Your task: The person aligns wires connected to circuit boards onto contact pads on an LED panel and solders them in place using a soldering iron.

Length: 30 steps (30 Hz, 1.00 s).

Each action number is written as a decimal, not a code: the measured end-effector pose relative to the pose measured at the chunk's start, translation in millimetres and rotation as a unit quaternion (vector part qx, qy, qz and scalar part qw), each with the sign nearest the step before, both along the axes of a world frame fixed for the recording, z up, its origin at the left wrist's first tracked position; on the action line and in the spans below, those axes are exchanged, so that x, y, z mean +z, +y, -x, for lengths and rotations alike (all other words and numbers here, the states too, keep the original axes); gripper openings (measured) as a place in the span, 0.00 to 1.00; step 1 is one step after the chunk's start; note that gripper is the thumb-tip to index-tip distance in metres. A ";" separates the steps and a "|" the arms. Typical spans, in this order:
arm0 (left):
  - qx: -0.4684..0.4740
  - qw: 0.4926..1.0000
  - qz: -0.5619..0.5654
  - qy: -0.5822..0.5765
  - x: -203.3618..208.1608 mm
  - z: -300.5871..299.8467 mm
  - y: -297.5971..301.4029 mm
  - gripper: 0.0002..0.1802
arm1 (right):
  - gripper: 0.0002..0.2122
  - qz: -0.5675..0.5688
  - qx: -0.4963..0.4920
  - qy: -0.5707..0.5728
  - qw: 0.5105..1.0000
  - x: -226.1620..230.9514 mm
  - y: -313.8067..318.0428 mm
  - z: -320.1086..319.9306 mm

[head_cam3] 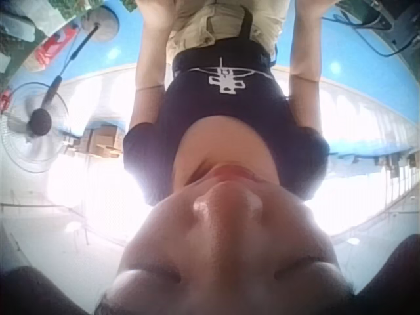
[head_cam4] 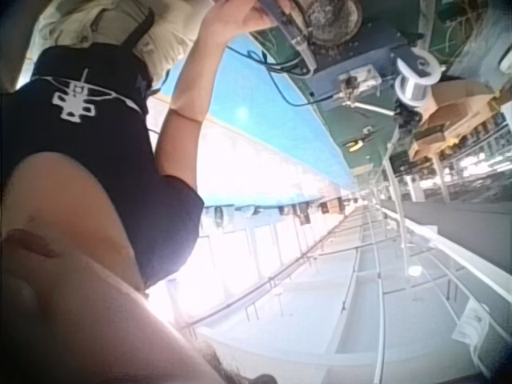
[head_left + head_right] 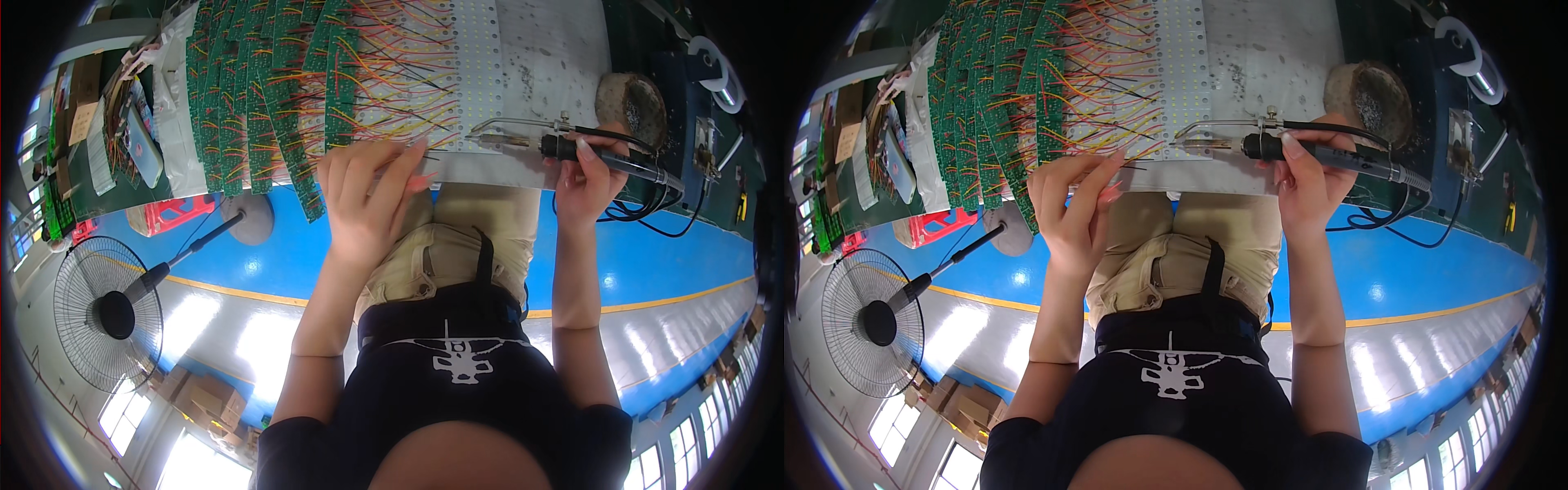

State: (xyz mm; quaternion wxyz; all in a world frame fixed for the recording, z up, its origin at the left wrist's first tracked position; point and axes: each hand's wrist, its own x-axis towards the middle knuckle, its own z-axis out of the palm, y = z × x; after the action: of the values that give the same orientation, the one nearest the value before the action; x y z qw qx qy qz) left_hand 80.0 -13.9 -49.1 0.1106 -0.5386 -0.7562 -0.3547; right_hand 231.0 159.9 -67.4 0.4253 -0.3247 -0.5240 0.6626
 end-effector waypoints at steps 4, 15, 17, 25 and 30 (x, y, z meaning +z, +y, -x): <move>-0.022 0.998 0.044 -0.025 -2.9 0.7 -7.9 0.06 | 0.04 -0.012 0.012 0.015 1.000 -3.5 1.1 -2.9; -0.073 0.997 0.018 -0.009 -8.6 -0.7 -1.1 0.14 | 0.03 -0.041 0.039 0.035 0.998 -3.6 0.8 -0.2; -0.079 0.997 -0.011 -0.007 -10.5 -0.5 -0.2 0.15 | 0.03 -0.040 0.032 0.034 0.998 -1.9 0.2 1.5; -0.056 0.995 0.071 0.036 -11.3 -2.3 9.4 0.14 | 0.03 -0.044 0.024 0.028 0.998 -4.1 0.8 -0.6; -0.068 0.991 0.088 0.078 -10.3 -1.6 7.9 0.14 | 0.03 -0.033 0.041 0.051 0.997 -1.3 -1.3 0.5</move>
State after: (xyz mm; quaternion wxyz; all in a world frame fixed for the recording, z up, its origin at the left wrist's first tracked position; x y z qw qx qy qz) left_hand 81.6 -5.9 -59.4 0.0971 -0.6230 -0.7349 -0.2499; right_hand 230.5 158.6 -68.6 0.4343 -0.2545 -0.5360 0.6778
